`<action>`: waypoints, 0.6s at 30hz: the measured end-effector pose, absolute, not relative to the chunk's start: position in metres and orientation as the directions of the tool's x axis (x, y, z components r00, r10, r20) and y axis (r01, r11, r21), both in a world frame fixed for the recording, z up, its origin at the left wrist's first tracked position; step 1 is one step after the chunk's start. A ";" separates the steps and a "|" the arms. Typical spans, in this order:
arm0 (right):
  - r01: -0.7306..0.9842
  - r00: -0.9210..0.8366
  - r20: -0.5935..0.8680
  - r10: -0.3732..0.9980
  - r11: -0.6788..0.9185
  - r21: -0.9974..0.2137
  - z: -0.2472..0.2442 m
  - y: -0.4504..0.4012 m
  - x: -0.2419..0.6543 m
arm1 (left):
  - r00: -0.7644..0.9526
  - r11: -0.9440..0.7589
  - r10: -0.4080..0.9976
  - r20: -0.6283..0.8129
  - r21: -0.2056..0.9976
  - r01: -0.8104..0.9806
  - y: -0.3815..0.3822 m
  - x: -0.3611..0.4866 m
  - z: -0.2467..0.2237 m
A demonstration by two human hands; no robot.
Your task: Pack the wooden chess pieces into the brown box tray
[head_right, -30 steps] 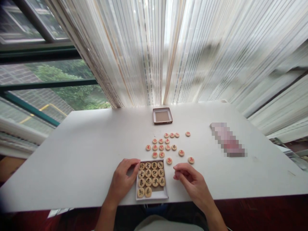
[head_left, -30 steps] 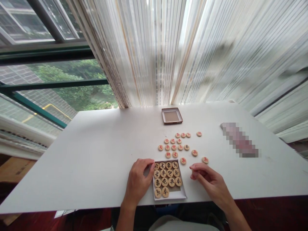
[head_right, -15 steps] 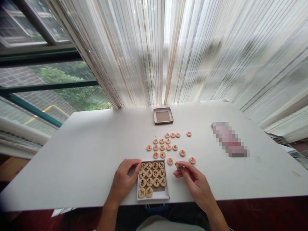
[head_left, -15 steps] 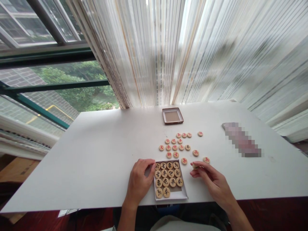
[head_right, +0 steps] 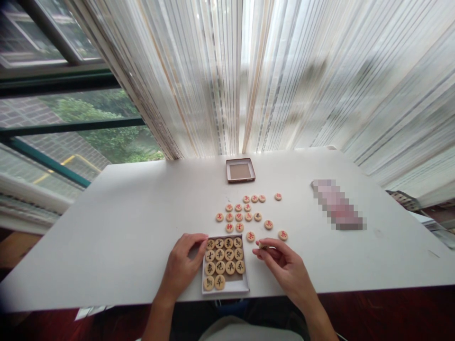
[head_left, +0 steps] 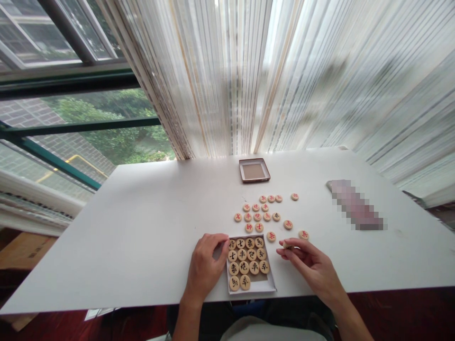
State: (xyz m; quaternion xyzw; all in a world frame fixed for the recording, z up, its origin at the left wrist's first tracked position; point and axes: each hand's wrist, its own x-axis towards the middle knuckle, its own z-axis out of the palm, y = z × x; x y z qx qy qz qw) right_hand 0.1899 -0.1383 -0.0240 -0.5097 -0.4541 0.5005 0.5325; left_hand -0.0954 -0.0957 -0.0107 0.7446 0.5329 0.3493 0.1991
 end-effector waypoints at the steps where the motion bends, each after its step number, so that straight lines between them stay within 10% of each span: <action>1: -0.056 0.081 -0.030 0.996 -0.025 -0.998 -0.023 -0.139 0.190 | 0.187 -0.353 0.933 0.309 0.668 0.655 -0.096 -0.095 -0.011; 18: 0.031 0.091 -0.083 0.992 -0.086 -0.996 -0.022 -0.139 0.195 | 0.196 -0.365 0.927 0.320 0.650 0.666 -0.095 -0.095 -0.009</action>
